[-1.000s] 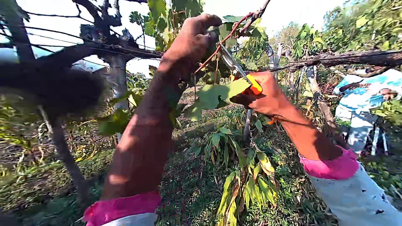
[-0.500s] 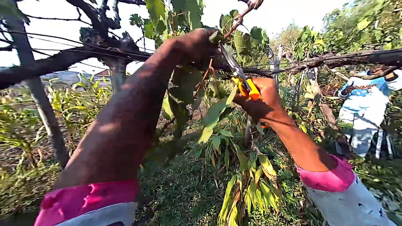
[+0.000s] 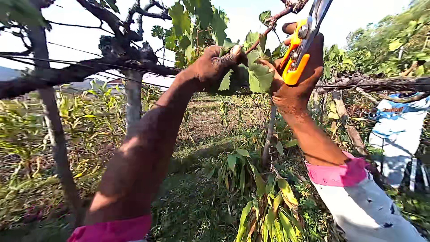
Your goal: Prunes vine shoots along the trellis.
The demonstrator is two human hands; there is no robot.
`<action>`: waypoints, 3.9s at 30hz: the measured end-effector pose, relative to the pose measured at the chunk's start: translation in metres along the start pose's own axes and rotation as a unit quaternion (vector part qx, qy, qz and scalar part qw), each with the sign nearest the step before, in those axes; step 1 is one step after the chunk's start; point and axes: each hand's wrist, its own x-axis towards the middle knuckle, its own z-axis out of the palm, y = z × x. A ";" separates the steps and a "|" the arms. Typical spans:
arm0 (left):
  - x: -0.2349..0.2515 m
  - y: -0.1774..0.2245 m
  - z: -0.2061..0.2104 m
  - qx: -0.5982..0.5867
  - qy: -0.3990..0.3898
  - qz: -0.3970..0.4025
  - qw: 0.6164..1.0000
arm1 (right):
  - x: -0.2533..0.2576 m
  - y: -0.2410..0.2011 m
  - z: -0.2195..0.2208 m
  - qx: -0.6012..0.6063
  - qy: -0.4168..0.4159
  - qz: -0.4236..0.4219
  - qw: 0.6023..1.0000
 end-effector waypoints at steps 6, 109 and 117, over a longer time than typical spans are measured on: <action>-0.010 0.007 -0.004 -0.075 0.064 -0.149 0.984 | 0.008 0.035 0.032 0.015 -0.023 -0.065 0.998; -0.022 -0.034 0.004 -0.236 0.193 0.007 0.952 | -0.040 -0.001 0.021 -0.264 -0.133 0.082 0.952; -0.021 -0.034 0.003 -0.241 0.228 0.019 0.943 | -0.023 -0.010 0.013 -0.491 -0.285 0.122 0.814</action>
